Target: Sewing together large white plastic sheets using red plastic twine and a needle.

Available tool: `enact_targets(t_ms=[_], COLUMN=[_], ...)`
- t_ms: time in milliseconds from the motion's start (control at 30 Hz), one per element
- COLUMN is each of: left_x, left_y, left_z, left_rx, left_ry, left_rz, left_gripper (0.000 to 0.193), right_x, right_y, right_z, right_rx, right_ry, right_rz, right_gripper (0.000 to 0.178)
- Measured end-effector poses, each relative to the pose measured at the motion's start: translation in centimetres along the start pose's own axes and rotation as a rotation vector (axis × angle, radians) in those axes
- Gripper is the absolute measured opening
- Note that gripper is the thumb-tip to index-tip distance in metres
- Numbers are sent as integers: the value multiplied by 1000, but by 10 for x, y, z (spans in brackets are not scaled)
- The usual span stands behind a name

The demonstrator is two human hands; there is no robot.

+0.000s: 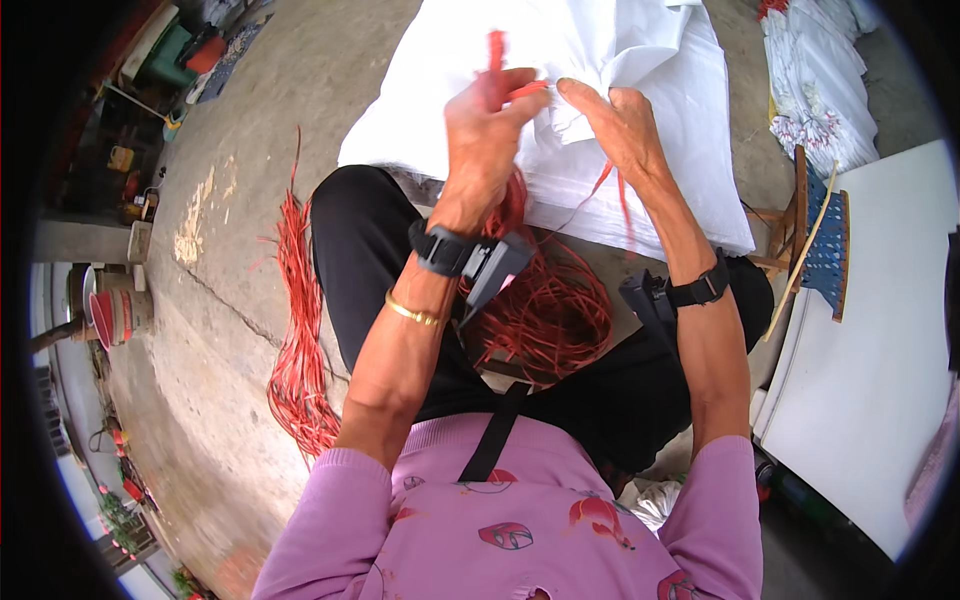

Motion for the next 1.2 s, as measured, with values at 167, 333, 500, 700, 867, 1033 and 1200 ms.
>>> enact_targets(t_ms=[167,333,500,700,867,1033,1200], left_x=[15,6,-14,3,-2,-4,-7], left_y=[1,-3,-4,-1,9,9,14], left_z=[20,9,47,77,77,78,81], left_rx=[27,-498,-254,479,480,378,254], left_ry=[-28,-161,48,414,354,334,239], left_rz=[13,-240,-261,-351,-371,-406,-429], left_gripper=[39,17,17,28,30,31,32], right_x=[-3,-2,-8,9,25,28,30], right_y=[3,1,11,19,12,13,8], right_z=[-3,3,3,33,49,55,61], right_rx=[-9,-18,-158,351,707,846,939], right_ry=[-36,-17,68,242,349,462,534], right_rz=[20,74,17,-118,-169,-194,-113], right_gripper=[54,51,59,54,56,53,49])
Point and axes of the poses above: each hand's wrist, its own x-axis away from the middle knuckle, its own y-axis out of the back of the hand, z = x × y, the point moved 9 cm from there along -x, towards the middle knuckle, and after that the axes turned 1 degree about x, right-handed, at the moved point
